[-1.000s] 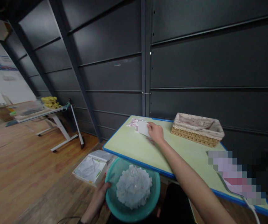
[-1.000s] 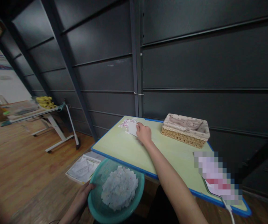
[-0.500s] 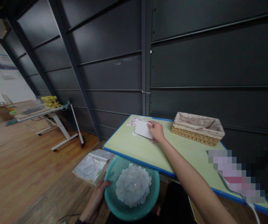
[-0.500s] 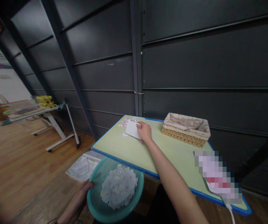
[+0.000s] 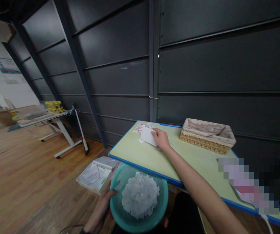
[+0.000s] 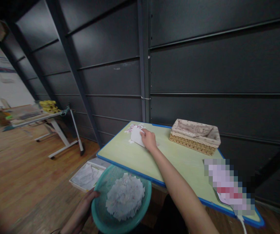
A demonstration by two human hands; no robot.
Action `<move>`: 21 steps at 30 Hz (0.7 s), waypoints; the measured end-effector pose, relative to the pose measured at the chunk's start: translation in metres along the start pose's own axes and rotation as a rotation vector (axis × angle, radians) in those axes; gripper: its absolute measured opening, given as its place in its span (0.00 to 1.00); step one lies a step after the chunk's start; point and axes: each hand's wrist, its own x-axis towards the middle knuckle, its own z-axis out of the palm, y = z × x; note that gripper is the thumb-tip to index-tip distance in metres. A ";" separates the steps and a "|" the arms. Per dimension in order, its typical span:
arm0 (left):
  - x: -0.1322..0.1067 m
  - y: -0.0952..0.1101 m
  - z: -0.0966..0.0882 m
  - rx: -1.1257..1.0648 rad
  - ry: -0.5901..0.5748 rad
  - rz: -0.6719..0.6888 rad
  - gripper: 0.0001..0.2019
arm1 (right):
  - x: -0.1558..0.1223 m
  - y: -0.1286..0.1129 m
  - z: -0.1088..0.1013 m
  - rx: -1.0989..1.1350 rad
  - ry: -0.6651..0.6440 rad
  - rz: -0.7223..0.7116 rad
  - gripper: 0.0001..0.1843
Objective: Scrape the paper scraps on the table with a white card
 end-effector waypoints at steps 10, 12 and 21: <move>0.000 0.003 0.000 0.019 -0.022 -0.010 0.24 | 0.002 0.003 -0.005 0.167 -0.021 0.071 0.16; -0.001 0.003 0.000 0.008 -0.028 0.006 0.24 | 0.002 0.002 -0.006 0.166 -0.043 0.063 0.15; 0.005 -0.003 -0.003 0.023 -0.021 -0.024 0.21 | 0.007 0.007 -0.016 0.086 0.057 0.116 0.16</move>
